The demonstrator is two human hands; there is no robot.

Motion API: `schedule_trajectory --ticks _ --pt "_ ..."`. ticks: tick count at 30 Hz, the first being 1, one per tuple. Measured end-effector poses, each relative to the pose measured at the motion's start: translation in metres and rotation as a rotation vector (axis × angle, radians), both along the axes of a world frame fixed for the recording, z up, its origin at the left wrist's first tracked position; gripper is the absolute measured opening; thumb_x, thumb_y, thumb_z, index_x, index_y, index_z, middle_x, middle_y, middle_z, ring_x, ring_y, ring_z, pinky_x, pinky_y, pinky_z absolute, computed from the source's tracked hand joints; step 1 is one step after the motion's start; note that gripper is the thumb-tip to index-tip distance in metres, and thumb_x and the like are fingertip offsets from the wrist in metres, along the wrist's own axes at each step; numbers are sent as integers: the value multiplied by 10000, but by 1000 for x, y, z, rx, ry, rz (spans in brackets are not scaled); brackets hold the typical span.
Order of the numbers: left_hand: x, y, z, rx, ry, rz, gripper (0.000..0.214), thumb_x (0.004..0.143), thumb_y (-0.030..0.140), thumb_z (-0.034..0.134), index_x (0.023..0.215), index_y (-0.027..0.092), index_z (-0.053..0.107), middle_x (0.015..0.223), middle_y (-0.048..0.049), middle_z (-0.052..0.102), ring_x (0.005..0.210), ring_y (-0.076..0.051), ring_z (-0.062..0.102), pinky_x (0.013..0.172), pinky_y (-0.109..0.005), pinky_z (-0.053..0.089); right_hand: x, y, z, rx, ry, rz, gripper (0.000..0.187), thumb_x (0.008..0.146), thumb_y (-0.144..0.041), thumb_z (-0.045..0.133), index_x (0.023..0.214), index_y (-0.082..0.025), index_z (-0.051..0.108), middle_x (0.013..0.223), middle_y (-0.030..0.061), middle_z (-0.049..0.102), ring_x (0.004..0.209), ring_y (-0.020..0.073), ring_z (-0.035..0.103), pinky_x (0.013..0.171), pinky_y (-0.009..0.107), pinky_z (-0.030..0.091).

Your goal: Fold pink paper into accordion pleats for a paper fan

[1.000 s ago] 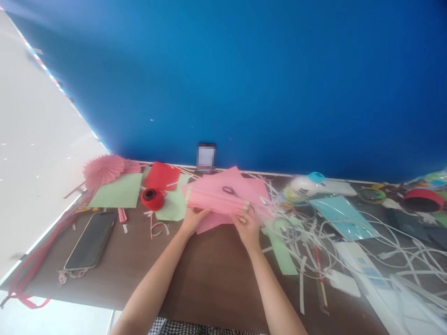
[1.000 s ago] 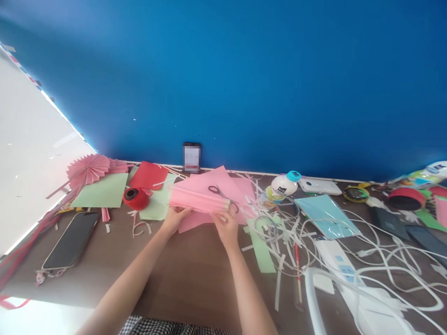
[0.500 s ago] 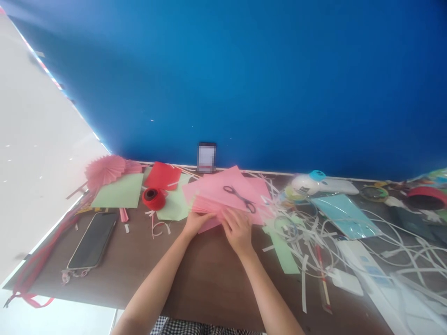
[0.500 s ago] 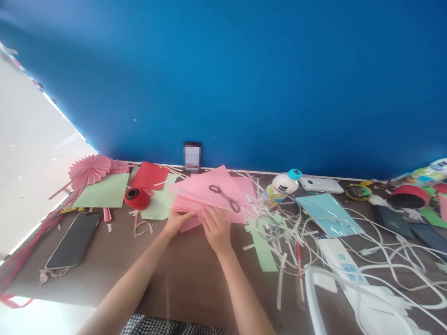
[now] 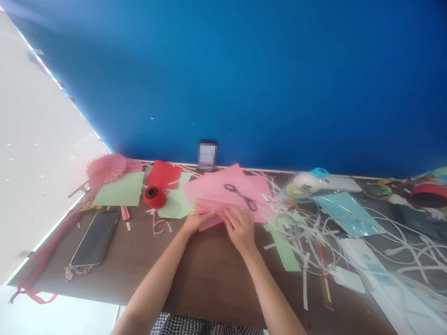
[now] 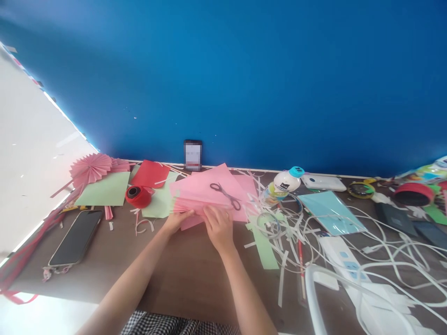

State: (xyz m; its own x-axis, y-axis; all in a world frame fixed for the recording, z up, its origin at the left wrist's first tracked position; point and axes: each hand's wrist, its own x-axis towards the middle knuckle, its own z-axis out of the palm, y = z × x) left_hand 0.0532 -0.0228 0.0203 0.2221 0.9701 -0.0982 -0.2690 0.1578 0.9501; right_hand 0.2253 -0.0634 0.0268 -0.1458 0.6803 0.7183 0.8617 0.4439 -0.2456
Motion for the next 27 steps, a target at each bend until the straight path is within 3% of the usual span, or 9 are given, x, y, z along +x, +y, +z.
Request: schedule_trajectory --ticks 3,5,8,11,16,27 --pt "-2 6 -1 -81 -160 121 314 584 349 733 756 96 659 731 -77 688 734 -217 652 805 -400 504 6 1 3 -5 204 -97 245 758 -286 590 998 -240 617 1137 103 527 1118 283 448 932 475 345" --pt "-3 10 0 -96 -246 187 303 561 342 749 722 105 649 682 -53 679 689 -192 649 790 -381 514 9 1 6 -95 415 -92 286 748 -331 586 1015 -228 596 1214 114 458 1178 296 387 917 486 378" --pt "-4 12 1 -118 -278 194 302 534 322 765 713 112 643 673 -42 674 687 -181 646 784 -364 520 9 3 7 -310 754 31 293 745 -357 576 1007 -226 570 1229 106 451 1153 262 432 819 403 480" --pt "-5 11 2 -137 -262 151 300 533 304 767 723 105 648 679 -51 676 699 -195 649 792 -381 517 11 6 3 -433 949 64 268 718 -354 608 944 -213 583 1120 92 544 1096 247 489 791 366 492" --pt "-11 13 0 -87 -184 167 296 549 278 758 751 84 660 701 -82 684 694 -211 653 779 -403 520 22 11 -8 -441 956 -11 178 682 -356 642 732 -186 625 908 74 634 1045 257 522 844 390 443" --pt "-35 23 2 68 -1 197 288 538 265 753 754 96 663 716 -61 689 695 -203 651 742 -373 540 35 12 0 -610 924 29 243 625 -374 680 757 -170 668 833 67 679 820 223 629 775 368 493"
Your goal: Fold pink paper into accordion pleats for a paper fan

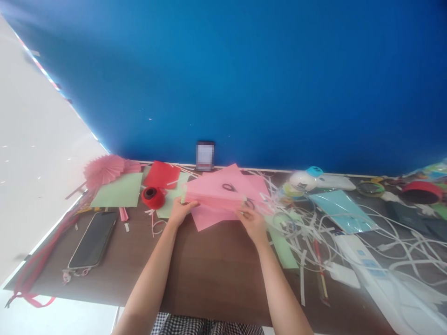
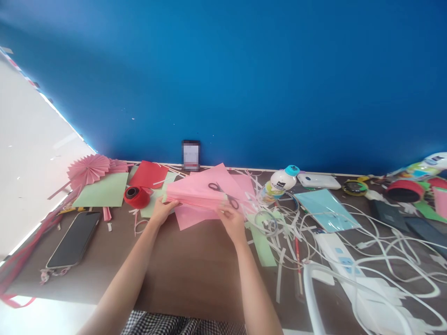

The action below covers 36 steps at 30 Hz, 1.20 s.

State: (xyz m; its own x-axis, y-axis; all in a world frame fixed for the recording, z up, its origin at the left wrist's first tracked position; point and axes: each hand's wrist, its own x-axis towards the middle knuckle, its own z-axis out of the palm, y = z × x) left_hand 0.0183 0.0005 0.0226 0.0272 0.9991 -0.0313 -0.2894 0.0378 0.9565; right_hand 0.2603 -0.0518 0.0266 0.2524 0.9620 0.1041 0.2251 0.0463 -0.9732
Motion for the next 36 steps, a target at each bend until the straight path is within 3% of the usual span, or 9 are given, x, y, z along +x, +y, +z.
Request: schedule_trajectory --ticks 4,9,12,15,20,26,31,36 --pt "-6 2 3 30 20 19 346 526 268 761 813 116 644 740 -45 688 692 -187 652 726 -354 539 8 1 -4 11 -57 37 250 635 -393 670 735 -164 666 787 65 673 784 220 630 728 364 508" --pt "-14 4 -1 24 159 16 270 531 335 749 633 116 627 638 -60 673 644 -205 649 685 -346 530 12 3 -2 129 -128 -28 218 634 -392 668 676 -178 664 896 80 646 939 241 581 764 362 489" --pt "-15 5 -1 27 183 20 279 522 340 750 625 129 600 621 -48 662 644 -204 644 685 -342 526 11 1 4 36 -83 -17 225 626 -388 675 679 -170 663 777 68 662 832 235 614 722 361 494" --pt "-13 3 4 18 64 -8 386 513 316 759 771 159 518 651 -4 649 643 -177 644 693 -341 524 11 0 7 -54 -17 -18 245 595 -389 694 687 -165 660 754 67 678 829 246 623 713 352 495" --pt "-12 1 11 81 24 -20 461 565 279 737 867 221 393 781 15 645 649 -113 630 646 -250 500 15 4 -1 -117 49 -1 250 571 -379 714 688 -167 651 752 62 688 809 250 639 721 363 501" --pt "-18 3 7 160 243 -14 283 562 267 738 783 166 595 814 -50 663 772 -173 623 721 -280 489 20 7 -9 -82 44 -31 218 581 -354 714 717 -188 677 1055 113 639 1133 297 482 831 395 468" --pt "-24 0 9 74 385 -58 300 554 301 735 825 177 701 829 -74 696 777 -230 631 723 -329 503 25 3 1 -42 -17 -14 193 608 -357 700 727 -206 686 1015 91 659 1096 301 515 842 419 463" --pt "-24 -1 12 103 436 -56 178 547 319 733 657 180 711 719 -62 699 696 -218 636 673 -303 502 26 2 4 -15 -33 -38 186 600 -349 705 710 -200 688 975 91 674 1065 299 540 850 423 458"
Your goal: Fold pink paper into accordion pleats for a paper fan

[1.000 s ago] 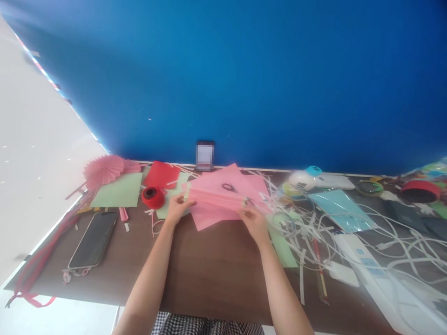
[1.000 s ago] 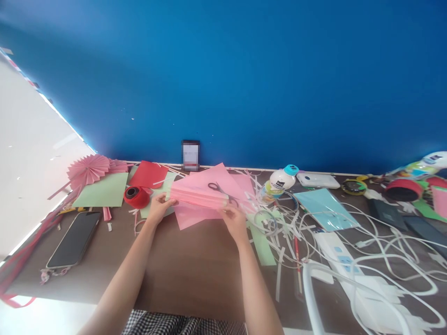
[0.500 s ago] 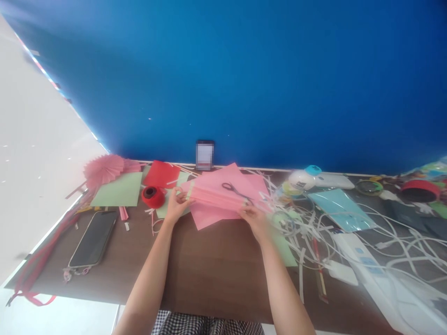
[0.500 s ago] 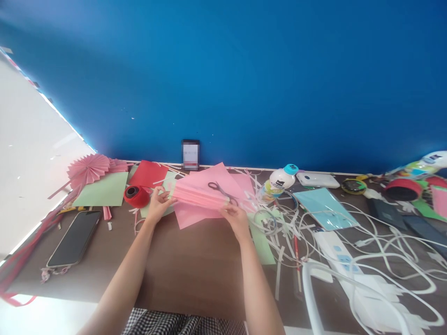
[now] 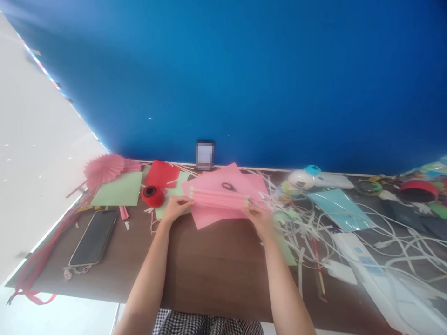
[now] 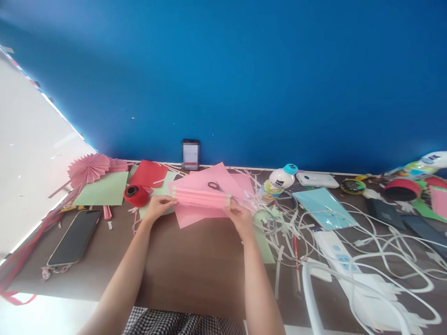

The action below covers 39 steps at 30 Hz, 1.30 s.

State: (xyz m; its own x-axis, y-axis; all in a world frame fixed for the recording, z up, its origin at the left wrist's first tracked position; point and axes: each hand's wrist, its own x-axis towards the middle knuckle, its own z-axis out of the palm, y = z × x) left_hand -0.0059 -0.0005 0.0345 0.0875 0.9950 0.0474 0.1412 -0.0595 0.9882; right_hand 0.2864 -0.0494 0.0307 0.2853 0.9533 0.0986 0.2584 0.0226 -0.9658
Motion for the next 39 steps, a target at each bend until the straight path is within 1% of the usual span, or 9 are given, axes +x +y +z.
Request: schedule_trajectory --ticks 9,14,17,22,25,28,33,37,39 --pt "-3 1 1 4 30 -31 161 551 316 730 640 184 707 690 -61 695 678 -214 634 633 -287 501 0 -1 3 18 -40 -22 174 594 -349 699 681 -199 690 890 78 691 1012 287 569 846 411 449" --pt "-3 2 -4 -53 -11 -37 218 529 307 746 700 177 708 734 -67 698 706 -217 637 667 -298 499 5 -1 -3 79 -123 -4 195 628 -362 675 716 -188 684 811 57 683 839 237 620 781 393 478" --pt "-2 3 -6 -50 -7 -69 217 571 309 723 748 184 705 759 -66 696 731 -216 634 692 -305 495 6 0 -7 180 -234 15 172 686 -357 635 727 -195 676 824 57 662 825 219 610 776 401 479" --pt "2 5 -7 124 15 -36 128 601 292 704 660 179 693 973 -88 625 957 -238 567 776 -310 479 4 3 -11 439 -592 -109 134 720 -338 621 678 -219 667 1152 79 518 1062 254 486 869 455 415" --pt "3 6 -6 212 28 37 103 589 270 713 636 183 685 1138 -89 548 1080 -256 499 901 -354 418 1 4 -12 481 -668 -40 96 741 -290 600 686 -230 650 1026 68 587 1001 237 520 883 458 400" --pt "4 4 -2 265 41 27 74 640 259 673 665 190 683 1143 -89 573 1185 -268 413 1001 -417 304 -1 1 -9 439 -531 21 70 743 -277 591 719 -219 621 854 50 641 936 227 566 886 447 403" --pt "6 -1 4 252 -28 8 82 643 256 670 675 180 671 994 -106 655 1198 -267 410 1015 -409 267 -2 -4 1 140 -111 26 150 698 -334 621 756 -197 606 878 70 663 974 259 580 817 395 449" --pt "10 -1 -3 147 -138 1 156 658 286 664 741 155 645 775 -70 667 882 -221 605 778 -308 439 -5 -3 4 8 104 13 195 650 -360 651 754 -200 610 1013 76 642 1035 262 551 832 375 444" --pt "12 -1 -8 127 -155 23 198 667 307 658 783 149 627 652 -20 621 645 -145 587 609 -243 432 -6 -3 4 -33 95 19 231 643 -366 654 806 -207 613 1014 68 642 1022 256 557 830 374 447"
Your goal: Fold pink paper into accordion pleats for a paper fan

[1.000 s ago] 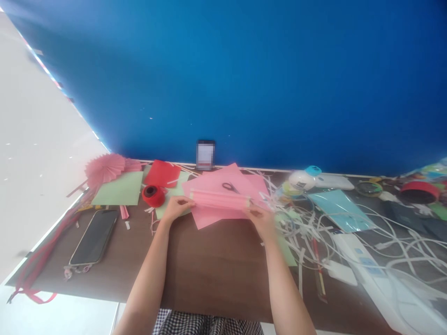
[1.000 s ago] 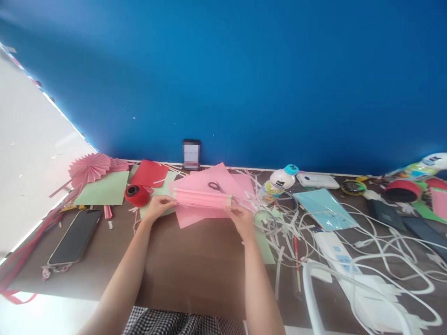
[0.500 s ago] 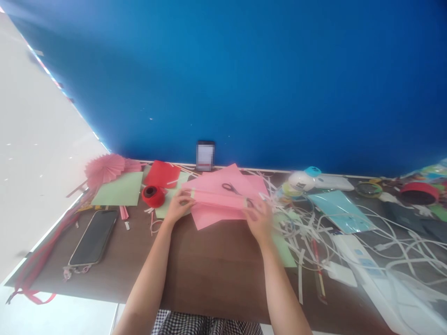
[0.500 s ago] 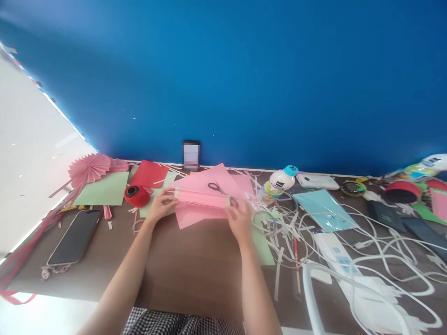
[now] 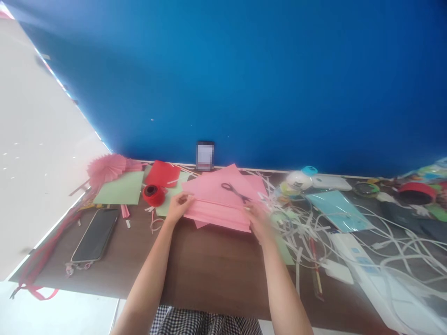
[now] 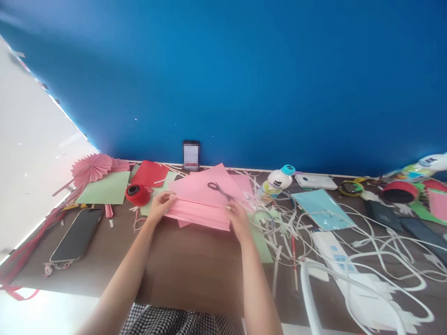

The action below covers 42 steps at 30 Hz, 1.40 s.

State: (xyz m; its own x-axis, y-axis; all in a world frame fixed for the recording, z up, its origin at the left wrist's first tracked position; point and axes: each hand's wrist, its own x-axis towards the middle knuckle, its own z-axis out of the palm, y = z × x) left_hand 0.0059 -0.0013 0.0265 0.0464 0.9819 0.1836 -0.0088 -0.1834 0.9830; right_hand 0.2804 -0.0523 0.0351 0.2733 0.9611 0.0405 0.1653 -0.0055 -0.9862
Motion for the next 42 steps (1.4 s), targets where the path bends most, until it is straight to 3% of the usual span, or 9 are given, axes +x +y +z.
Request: schedule_trajectory --ticks 5,10,16,22,30,36,42 --pt "2 0 -4 -24 -32 -48 294 696 330 632 935 170 575 593 37 544 523 -72 484 496 -184 359 -1 -4 6 24 -121 77 242 646 -377 647 819 -207 656 984 66 655 1118 268 489 858 374 450" --pt "-5 4 -3 -23 22 -95 248 663 329 658 823 147 604 796 -39 614 699 -124 561 601 -216 435 6 -3 4 51 -113 120 228 622 -348 679 795 -199 674 944 72 668 1088 278 516 846 391 467" --pt "-9 4 3 -42 123 -183 241 716 328 606 865 140 633 928 -89 644 840 -184 587 708 -272 472 12 0 -4 44 -148 68 264 619 -337 688 838 -190 676 971 84 665 1005 267 573 864 411 458" --pt "-10 7 0 -6 122 -151 237 709 324 609 858 143 650 914 -83 660 850 -192 595 720 -278 478 11 -2 0 96 -165 99 157 644 -334 674 737 -208 680 900 58 675 1016 254 564 888 410 442" --pt "-18 2 3 -122 214 -202 378 698 345 625 1025 156 633 987 -76 664 824 -200 617 691 -276 490 13 -4 2 49 -168 199 218 635 -339 682 808 -206 683 992 78 650 1094 272 510 828 383 490" --pt "-17 1 13 -98 293 -214 339 681 360 635 954 160 667 1077 -81 631 951 -226 592 781 -290 491 13 -4 2 79 -245 161 186 660 -353 659 774 -210 690 943 70 667 1023 261 560 820 387 501" --pt "-17 2 10 -53 341 -180 276 680 391 631 812 156 690 922 -73 682 873 -217 617 793 -299 486 15 -2 -7 109 -305 160 198 674 -378 643 766 -209 691 905 65 676 976 248 585 794 377 514"
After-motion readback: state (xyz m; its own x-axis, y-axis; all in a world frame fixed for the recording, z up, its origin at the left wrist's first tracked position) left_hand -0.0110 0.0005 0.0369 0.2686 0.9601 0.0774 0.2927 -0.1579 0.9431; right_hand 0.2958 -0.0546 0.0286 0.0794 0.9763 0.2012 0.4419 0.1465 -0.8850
